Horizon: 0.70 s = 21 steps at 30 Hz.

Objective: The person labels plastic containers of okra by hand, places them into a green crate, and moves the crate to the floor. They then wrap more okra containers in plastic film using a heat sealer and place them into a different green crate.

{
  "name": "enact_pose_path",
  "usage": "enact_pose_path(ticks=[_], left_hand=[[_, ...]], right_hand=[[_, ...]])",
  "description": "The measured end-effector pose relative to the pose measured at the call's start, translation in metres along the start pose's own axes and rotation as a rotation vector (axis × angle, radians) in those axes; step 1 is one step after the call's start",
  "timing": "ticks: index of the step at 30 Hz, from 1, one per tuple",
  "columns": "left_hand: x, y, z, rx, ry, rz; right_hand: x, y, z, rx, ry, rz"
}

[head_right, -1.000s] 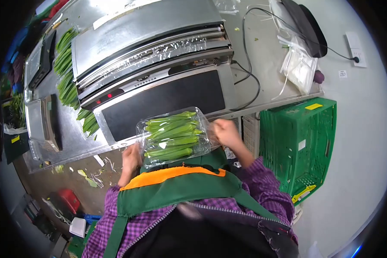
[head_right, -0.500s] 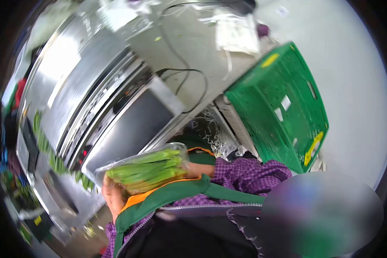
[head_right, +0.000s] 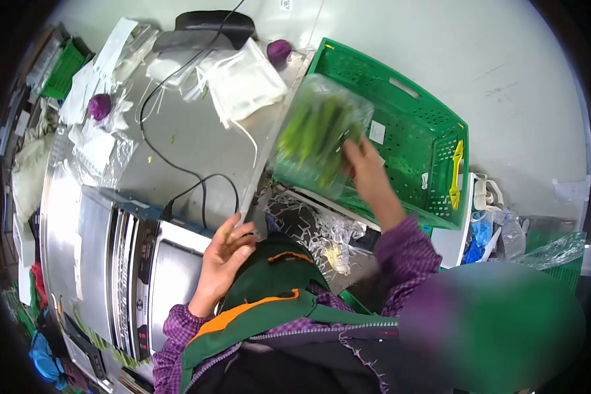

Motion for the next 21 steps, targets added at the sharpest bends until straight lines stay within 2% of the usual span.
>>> enact_pose_path(ticks=[1,4,6,7,9,10,11,12,13,14,15,16,17,18,19,20,21], left_hand=[[-0.01,0.008,-0.006,0.027,0.053,-0.026],[-0.021,0.017,-0.012,0.118,0.136,-0.04],[-0.029,0.024,-0.011,0.144,0.208,-0.091],[-0.032,0.027,-0.01,0.165,0.215,-0.094],[-0.033,0.033,-0.012,0.209,0.212,-0.12],[-0.033,0.039,-0.006,0.25,0.217,-0.145],[-0.036,0.043,-0.004,0.29,0.227,-0.173],[-0.044,0.049,-0.002,0.313,0.221,-0.144],[-0.047,0.051,0.004,0.307,0.171,-0.168],[-0.046,0.055,0.008,0.326,0.114,-0.197],[-0.047,0.061,0.014,0.342,0.073,-0.227],[-0.046,0.068,0.022,0.36,0.039,-0.259],[-0.041,0.076,0.034,0.42,-0.006,-0.232],[-0.035,0.086,0.047,0.462,-0.055,-0.208],[-0.024,0.102,0.065,0.51,-0.058,-0.239],[-0.032,0.122,0.081,0.625,-0.095,-0.202],[-0.024,0.143,0.104,0.774,-0.131,-0.171]], right_hand=[[0.0,0.018,-0.036,0.036,-0.008,0.0],[0.042,0.064,-0.155,-0.062,0.003,0.084],[0.074,0.072,-0.209,0.05,-0.076,0.299],[0.081,0.069,-0.22,0.039,-0.079,0.298],[0.099,0.056,-0.249,0.199,-0.11,0.399],[0.122,0.063,-0.281,0.284,-0.023,0.325],[0.159,0.094,-0.333,0.202,0.038,0.507],[0.13,0.085,-0.304,0.159,0.095,0.735],[0.135,0.091,-0.308,0.216,0.137,0.801],[0.14,0.088,-0.322,-0.094,0.647,1.234],[0.148,0.092,-0.324,-0.178,1.338,1.548],[0.152,0.115,-0.361,0.053,0.573,1.693],[0.127,0.111,-0.355,0.26,0.529,1.56],[0.092,0.091,-0.332,0.302,0.81,1.405],[0.064,0.069,-0.326,0.429,1.002,1.236],[0.03,0.025,-0.287,0.487,1.129,0.975],[0.0,-0.04,-0.219,0.355,1.044,0.706]])
Point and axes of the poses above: each hand's wrist, its own z-axis away from the middle knuckle, its own y-axis out of the back of the hand, x = y × z, the point moved 5 cm from there along -z, towards the middle knuckle, and after that the axes turned 13 degrees about x, right-handed, at the moved point
